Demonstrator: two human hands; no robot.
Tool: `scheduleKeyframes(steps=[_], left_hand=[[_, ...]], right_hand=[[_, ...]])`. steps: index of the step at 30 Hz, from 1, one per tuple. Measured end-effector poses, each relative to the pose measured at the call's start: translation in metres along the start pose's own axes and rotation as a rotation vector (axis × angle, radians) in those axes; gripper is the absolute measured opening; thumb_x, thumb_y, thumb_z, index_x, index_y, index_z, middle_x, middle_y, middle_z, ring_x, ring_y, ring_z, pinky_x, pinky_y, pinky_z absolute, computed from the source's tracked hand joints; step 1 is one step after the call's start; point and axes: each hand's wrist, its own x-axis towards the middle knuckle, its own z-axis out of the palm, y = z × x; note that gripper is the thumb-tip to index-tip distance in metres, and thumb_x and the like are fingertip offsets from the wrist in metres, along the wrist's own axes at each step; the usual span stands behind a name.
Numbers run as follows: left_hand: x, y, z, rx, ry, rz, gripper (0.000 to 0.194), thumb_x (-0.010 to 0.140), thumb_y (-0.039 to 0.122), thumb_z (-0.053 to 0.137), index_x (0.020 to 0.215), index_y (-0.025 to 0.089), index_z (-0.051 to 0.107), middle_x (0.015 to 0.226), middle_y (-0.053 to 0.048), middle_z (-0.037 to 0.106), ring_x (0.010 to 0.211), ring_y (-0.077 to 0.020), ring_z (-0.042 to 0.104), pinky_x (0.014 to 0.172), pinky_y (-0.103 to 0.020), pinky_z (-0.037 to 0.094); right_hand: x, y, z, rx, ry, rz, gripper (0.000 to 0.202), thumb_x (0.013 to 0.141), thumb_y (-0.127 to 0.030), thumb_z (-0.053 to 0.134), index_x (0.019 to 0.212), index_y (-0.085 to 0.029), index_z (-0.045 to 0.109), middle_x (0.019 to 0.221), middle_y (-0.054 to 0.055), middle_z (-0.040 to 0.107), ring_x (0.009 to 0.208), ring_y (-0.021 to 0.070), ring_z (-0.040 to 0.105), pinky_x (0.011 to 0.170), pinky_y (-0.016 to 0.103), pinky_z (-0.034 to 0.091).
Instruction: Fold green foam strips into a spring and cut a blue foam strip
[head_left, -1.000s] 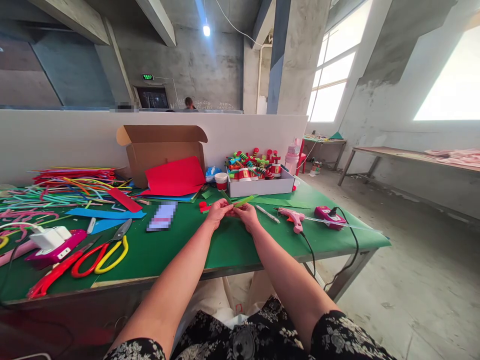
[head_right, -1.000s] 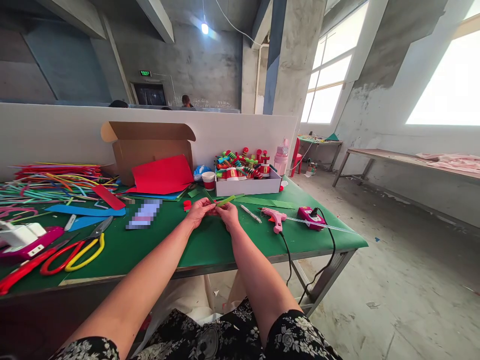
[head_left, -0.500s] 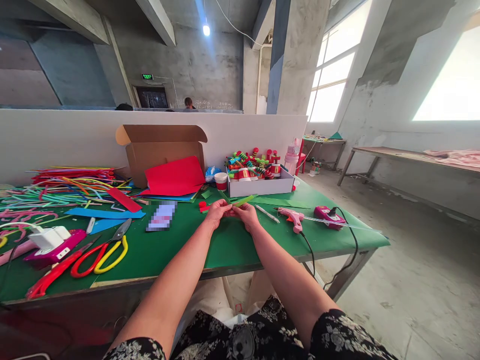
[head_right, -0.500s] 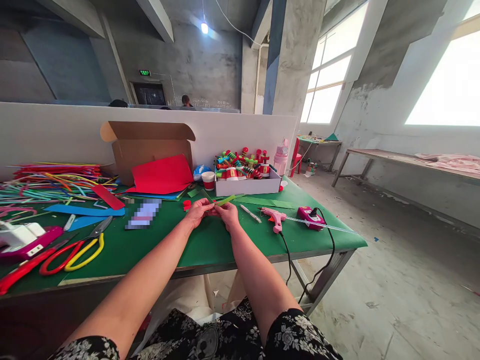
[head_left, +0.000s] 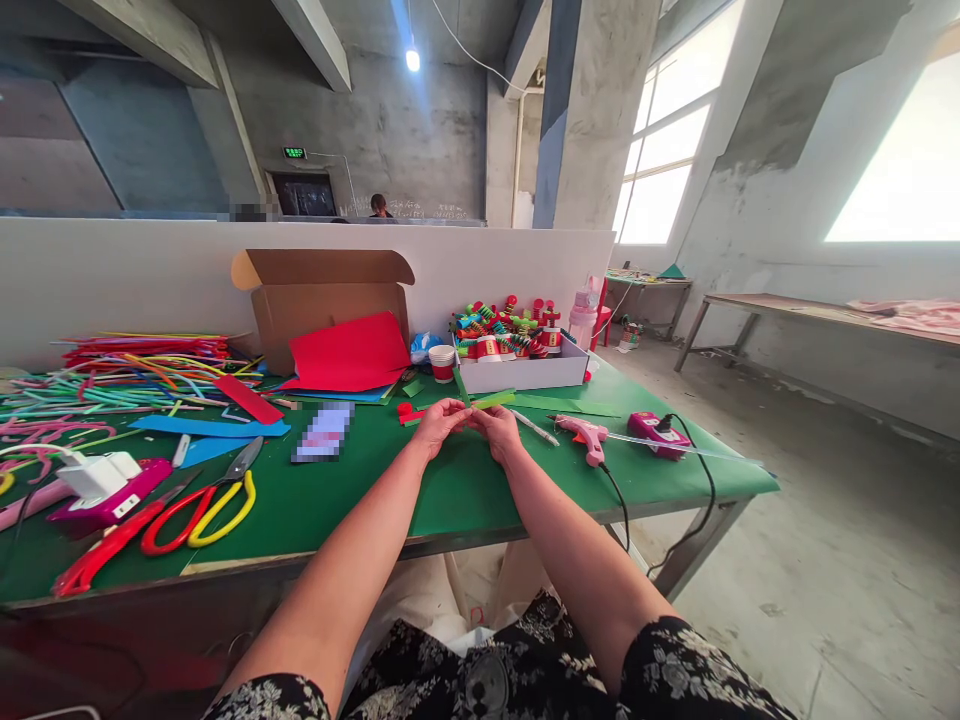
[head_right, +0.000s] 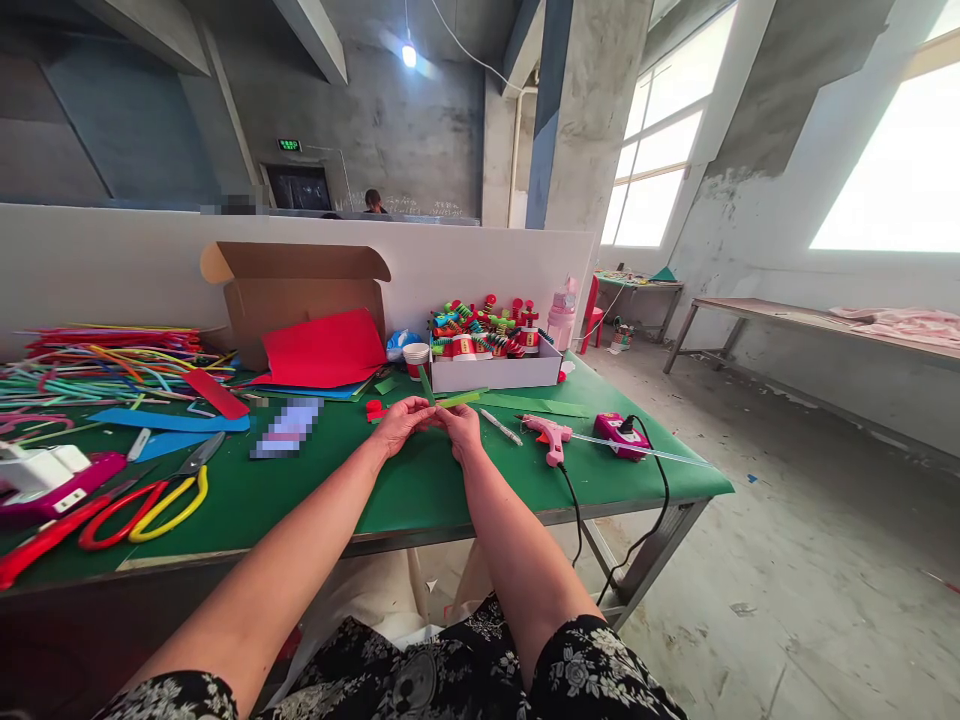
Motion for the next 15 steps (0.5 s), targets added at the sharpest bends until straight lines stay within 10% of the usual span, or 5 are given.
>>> scheduleKeyframes(steps=[15], left_hand=[[0.0060, -0.0051, -0.0023, -0.071, 0.030, 0.036, 0.040, 0.048, 0.039, 0.086, 0.069, 0.016, 0.062, 0.062, 0.002, 0.064, 0.057, -0.0112, 0.057, 0.059, -0.026, 0.044]], right_hand=[[-0.0077, -0.0050, 0.0059, 0.019, -0.044, -0.027, 0.031, 0.050, -0.025, 0.086, 0.065, -0.017, 0.061, 0.064, 0.003, 0.070, 0.068, 0.0207, 0.071, 0.067, 0.031, 0.059]])
